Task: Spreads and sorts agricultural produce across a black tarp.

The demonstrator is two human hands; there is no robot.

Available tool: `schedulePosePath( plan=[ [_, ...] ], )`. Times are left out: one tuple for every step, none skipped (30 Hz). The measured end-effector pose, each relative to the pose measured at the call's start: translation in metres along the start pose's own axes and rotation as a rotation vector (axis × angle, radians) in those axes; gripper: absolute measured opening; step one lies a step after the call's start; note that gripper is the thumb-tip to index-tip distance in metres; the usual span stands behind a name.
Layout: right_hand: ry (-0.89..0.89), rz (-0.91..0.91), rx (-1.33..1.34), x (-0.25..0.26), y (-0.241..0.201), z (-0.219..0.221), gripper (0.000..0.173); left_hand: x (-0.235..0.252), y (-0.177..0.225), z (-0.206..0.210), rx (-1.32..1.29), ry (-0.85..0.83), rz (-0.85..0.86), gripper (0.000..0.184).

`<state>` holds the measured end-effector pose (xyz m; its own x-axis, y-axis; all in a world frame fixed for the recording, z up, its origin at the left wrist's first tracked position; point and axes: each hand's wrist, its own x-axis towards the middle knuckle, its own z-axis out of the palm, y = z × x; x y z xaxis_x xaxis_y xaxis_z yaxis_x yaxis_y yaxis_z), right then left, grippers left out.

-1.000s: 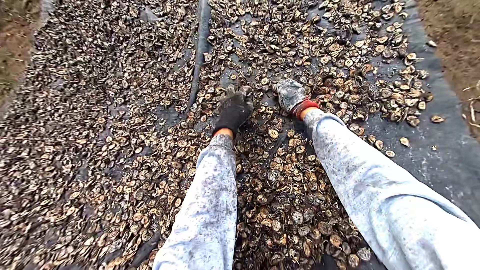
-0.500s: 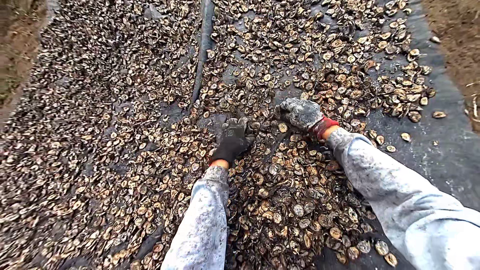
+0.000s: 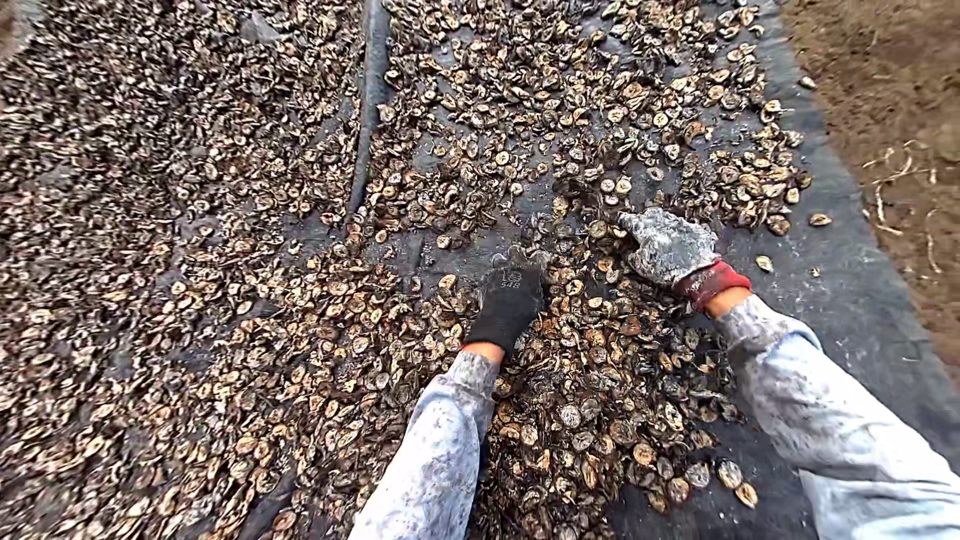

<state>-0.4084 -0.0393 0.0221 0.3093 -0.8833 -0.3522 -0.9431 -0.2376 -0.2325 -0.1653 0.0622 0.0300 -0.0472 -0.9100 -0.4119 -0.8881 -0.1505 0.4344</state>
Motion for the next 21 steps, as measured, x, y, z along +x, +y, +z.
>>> schedulePosePath(
  plan=[
    [-0.032,0.015,0.06,-0.014,-0.001,-0.006,0.05,-0.009,0.003,-0.003,-0.05,-0.002,0.017,0.041],
    [-0.046,0.049,0.137,-0.021,0.0,-0.014,0.042,-0.016,0.004,-0.009,-0.125,0.028,0.026,0.035],
    [-0.057,0.105,0.214,-0.024,0.002,-0.024,0.041,-0.022,0.004,-0.017,-0.171,0.085,0.037,0.035],
    [-0.054,0.155,0.31,-0.024,0.004,-0.034,0.046,-0.022,0.004,-0.024,-0.187,0.181,0.067,0.033],
    [-0.022,0.193,0.406,-0.022,0.008,-0.042,0.052,-0.014,0.003,-0.03,-0.18,0.29,0.122,0.035],
    [0.021,0.216,0.498,-0.017,0.016,-0.046,0.057,-0.003,0.006,-0.039,-0.169,0.381,0.147,0.035],
    [0.045,0.218,0.587,-0.012,0.024,-0.049,0.063,0.01,0.012,-0.051,-0.149,0.427,0.118,0.035],
    [0.065,0.195,0.677,-0.011,0.032,-0.053,0.065,0.019,0.016,-0.059,-0.129,0.422,0.079,0.034],
    [0.104,0.17,0.75,-0.008,0.042,-0.054,0.064,0.025,0.017,-0.063,-0.11,0.407,0.062,0.034],
    [0.171,0.172,0.8,-0.006,0.052,-0.053,0.06,0.026,0.016,-0.062,-0.096,0.4,0.067,0.036],
    [0.248,0.199,0.839,-0.006,0.06,-0.05,0.051,0.024,0.015,-0.058,-0.1,0.398,0.082,0.038],
    [0.319,0.23,0.851,-0.007,0.07,-0.044,0.042,0.018,0.015,-0.053,-0.1,0.384,0.085,0.038],
    [0.376,0.26,0.846,-0.008,0.081,-0.037,0.035,0.018,0.017,-0.05,-0.087,0.371,0.044,0.037],
    [0.408,0.289,0.817,-0.011,0.089,-0.031,0.034,0.026,0.023,-0.05,-0.049,0.366,-0.019,0.038],
    [0.422,0.34,0.75,-0.01,0.093,-0.032,0.035,0.033,0.028,-0.05,-0.008,0.355,-0.062,0.04],
    [0.401,0.389,0.636,-0.006,0.095,-0.038,0.039,0.037,0.034,-0.05,0.03,0.33,-0.089,0.04],
    [0.331,0.397,0.506,-0.005,0.092,-0.046,0.045,0.042,0.039,-0.048,0.06,0.311,-0.093,0.041],
    [0.261,0.364,0.392,-0.004,0.088,-0.048,0.051,0.049,0.044,-0.045,0.076,0.273,-0.092,0.045],
    [0.204,0.306,0.294,0.0,0.083,-0.043,0.059,0.057,0.049,-0.04,0.091,0.227,-0.077,0.055],
    [0.129,0.249,0.204,0.001,0.077,-0.032,0.075,0.067,0.055,-0.031,0.106,0.175,-0.048,0.069],
    [0.059,0.196,0.154,-0.006,0.067,-0.02,0.087,0.077,0.061,-0.019,0.118,0.118,-0.011,0.081]
  ],
)
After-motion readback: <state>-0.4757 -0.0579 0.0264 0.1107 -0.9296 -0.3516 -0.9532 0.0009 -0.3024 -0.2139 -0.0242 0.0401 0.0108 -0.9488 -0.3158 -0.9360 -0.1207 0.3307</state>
